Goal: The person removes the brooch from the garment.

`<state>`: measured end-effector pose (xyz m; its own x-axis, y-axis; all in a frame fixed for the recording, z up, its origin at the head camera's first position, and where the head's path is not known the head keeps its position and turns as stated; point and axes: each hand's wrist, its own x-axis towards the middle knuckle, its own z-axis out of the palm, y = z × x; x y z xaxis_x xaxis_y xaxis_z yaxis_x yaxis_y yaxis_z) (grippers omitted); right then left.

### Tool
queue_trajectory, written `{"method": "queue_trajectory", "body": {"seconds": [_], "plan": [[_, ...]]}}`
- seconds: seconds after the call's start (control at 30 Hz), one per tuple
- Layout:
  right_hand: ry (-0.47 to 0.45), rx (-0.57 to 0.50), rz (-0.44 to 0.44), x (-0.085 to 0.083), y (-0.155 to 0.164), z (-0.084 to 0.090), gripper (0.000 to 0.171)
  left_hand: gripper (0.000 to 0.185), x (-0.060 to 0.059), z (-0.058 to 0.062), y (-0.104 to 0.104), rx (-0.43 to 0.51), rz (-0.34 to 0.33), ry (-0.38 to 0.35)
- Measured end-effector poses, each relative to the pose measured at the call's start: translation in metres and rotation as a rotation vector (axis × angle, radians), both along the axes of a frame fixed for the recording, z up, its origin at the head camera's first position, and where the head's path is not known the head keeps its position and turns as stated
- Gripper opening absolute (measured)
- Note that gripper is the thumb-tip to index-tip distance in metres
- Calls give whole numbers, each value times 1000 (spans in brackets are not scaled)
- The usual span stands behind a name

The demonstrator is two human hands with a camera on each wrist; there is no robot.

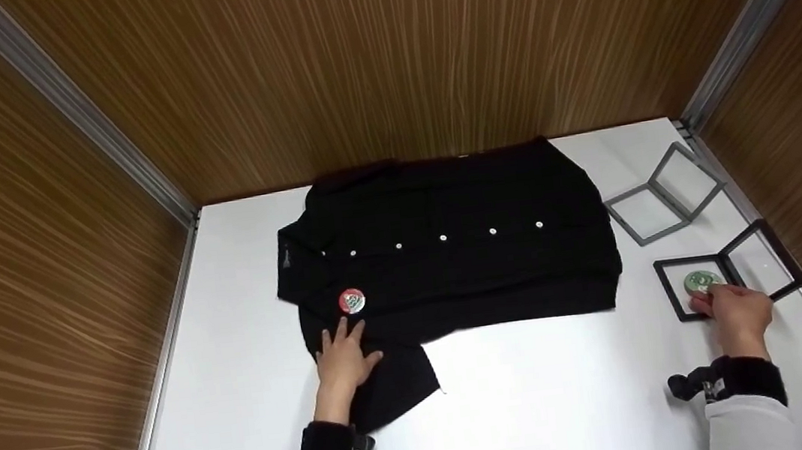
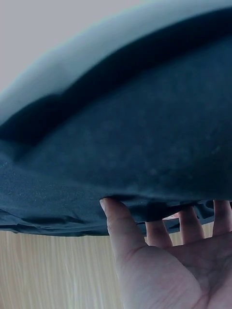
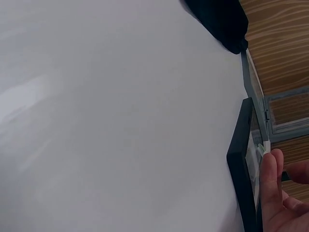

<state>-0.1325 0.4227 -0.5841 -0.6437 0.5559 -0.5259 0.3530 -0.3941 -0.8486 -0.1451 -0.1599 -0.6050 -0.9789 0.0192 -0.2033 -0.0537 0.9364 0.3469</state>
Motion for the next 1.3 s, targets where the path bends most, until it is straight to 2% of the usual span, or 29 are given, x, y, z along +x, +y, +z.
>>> {"method": "queue_trajectory", "body": {"seconds": [0.2,0.33,0.43,0.53,0.6,0.7,0.9,1.1,1.17,1.3], "plan": [[0,32,19,2,0,3,1,68,-1,0,1,-1,0,1],[-39,156,83,3,-2,7,31,67,-1,0,1,-9,0,9],[-82,416,250,2,-3,13,51,67,-1,0,1,-14,2,6],[-112,730,406,-1,-3,23,56,67,-2,0,1,-14,4,-1],[-111,895,459,-2,-2,31,57,67,-2,0,1,-12,5,-2],[-85,1015,484,-4,-1,47,59,67,-1,-1,1,-7,8,4],[-22,1081,443,-8,9,75,62,68,0,-1,1,2,12,21],[47,1099,347,-9,27,81,53,67,0,-1,1,11,15,29],[46,1090,346,-9,34,79,52,68,1,-1,2,16,17,28],[-62,1051,380,-8,48,77,53,68,1,0,2,7,18,20]]}}
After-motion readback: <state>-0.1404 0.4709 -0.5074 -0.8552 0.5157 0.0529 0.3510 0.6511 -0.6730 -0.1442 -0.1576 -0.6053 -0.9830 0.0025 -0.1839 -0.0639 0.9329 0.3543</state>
